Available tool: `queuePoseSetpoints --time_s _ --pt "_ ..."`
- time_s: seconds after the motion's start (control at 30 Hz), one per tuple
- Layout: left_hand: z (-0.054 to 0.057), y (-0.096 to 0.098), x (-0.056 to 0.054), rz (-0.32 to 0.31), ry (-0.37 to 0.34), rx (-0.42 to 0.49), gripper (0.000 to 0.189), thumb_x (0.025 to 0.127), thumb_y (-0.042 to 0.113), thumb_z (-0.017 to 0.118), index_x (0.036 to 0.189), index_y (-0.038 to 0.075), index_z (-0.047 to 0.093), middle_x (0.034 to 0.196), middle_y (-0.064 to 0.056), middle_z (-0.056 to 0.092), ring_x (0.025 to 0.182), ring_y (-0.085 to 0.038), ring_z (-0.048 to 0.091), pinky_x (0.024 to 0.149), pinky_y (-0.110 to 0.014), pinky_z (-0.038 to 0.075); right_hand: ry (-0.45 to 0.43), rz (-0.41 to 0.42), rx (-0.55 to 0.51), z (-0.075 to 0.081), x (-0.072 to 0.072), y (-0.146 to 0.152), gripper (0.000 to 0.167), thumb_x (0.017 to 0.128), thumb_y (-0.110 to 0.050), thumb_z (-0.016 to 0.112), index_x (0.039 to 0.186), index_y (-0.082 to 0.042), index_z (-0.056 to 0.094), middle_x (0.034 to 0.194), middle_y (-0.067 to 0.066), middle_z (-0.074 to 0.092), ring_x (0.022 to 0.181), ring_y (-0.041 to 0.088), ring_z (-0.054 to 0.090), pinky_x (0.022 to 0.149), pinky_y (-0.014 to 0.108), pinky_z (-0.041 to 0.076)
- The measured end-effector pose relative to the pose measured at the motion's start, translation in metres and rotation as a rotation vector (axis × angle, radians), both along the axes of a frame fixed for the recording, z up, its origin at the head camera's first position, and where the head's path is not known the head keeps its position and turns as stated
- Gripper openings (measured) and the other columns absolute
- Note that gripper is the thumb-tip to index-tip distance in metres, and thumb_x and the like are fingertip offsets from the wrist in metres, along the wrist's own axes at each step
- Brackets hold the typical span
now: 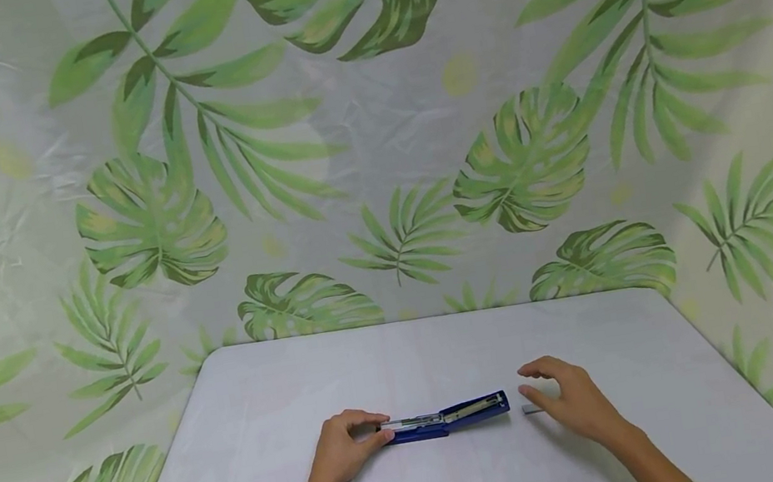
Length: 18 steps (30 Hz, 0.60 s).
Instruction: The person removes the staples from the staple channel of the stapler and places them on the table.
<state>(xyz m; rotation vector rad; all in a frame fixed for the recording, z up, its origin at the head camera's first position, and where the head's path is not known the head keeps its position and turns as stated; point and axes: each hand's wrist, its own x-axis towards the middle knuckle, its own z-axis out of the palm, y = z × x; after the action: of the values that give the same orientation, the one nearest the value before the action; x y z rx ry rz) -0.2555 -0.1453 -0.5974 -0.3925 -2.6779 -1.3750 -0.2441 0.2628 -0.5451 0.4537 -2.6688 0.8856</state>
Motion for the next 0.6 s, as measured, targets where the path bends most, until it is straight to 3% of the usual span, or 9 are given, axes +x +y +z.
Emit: queuePoseSetpoints --time_s 0.37,0.6 --pt "-0.002 0.0 0.0 -0.003 0.0 0.014 0.022 0.08 0.053 0.085 0.099 0.043 0.08 0.102 0.022 0.075 0.109 -0.012 0.069 0.101 -0.04 0.052 0.057 0.066 -0.061 0.014 -0.007 -0.039 0.024 0.092 -0.024 0.079 0.115 -0.016 0.075 0.114 -0.005 0.074 0.104 0.019 0.068 0.089 0.05 0.057" --pt "-0.002 -0.001 -0.001 -0.003 0.006 0.018 0.021 0.08 0.052 0.085 0.098 0.043 0.08 0.102 0.021 0.075 0.108 -0.012 0.069 0.1 -0.039 0.052 0.03 0.101 -0.091 0.016 -0.007 -0.064 0.023 0.093 -0.025 0.078 0.115 -0.02 0.074 0.113 -0.007 0.073 0.105 0.019 0.068 0.091 0.053 0.056"
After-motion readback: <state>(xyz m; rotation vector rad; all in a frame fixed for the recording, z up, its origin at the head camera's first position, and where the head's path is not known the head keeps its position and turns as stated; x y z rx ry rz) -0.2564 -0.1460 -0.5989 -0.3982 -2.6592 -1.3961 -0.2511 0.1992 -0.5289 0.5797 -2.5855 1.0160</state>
